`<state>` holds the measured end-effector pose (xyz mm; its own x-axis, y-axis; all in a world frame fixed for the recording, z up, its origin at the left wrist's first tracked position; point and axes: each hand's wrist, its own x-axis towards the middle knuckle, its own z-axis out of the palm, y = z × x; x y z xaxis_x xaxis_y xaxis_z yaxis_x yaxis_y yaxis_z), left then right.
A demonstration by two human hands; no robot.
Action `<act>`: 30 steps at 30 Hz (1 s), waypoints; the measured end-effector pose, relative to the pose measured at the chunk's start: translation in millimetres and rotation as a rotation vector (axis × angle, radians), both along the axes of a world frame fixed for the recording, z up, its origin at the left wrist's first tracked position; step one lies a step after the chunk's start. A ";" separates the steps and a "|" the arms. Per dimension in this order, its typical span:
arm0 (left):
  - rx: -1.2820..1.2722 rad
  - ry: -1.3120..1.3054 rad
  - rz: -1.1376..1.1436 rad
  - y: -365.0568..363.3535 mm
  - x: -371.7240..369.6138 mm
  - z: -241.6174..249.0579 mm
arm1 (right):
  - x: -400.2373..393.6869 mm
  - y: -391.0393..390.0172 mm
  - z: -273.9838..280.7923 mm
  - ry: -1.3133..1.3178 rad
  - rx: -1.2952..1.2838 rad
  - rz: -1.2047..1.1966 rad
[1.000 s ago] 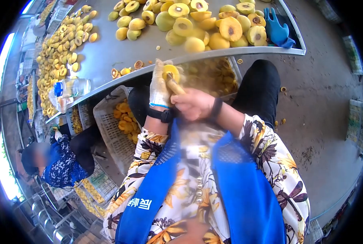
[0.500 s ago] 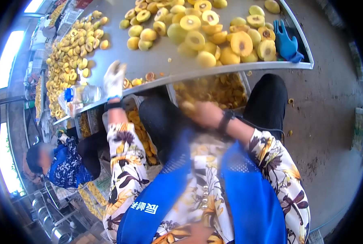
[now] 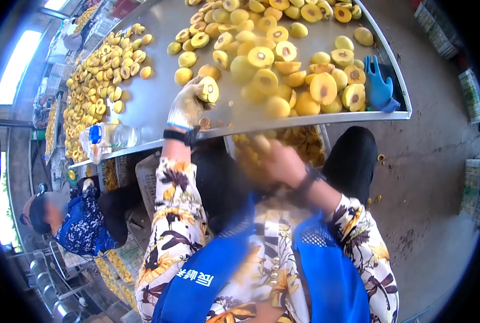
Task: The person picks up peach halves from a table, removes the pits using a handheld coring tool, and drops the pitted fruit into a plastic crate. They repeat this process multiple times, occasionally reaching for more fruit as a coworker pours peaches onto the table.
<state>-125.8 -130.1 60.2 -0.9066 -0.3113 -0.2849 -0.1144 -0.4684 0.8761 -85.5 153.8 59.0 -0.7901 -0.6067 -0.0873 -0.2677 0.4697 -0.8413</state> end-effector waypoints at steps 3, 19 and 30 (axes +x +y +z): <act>0.304 0.229 -0.028 45.0 43.4 18.3 | -6.4 -18.8 -5.5 -0.055 -0.033 0.014; 0.110 0.150 0.297 147.0 64.6 -18.1 | 18.0 -13.1 -1.2 0.011 -0.043 -0.057; 0.073 0.149 -0.088 121.6 69.6 -11.2 | 15.9 -10.3 3.5 -0.137 -0.006 0.107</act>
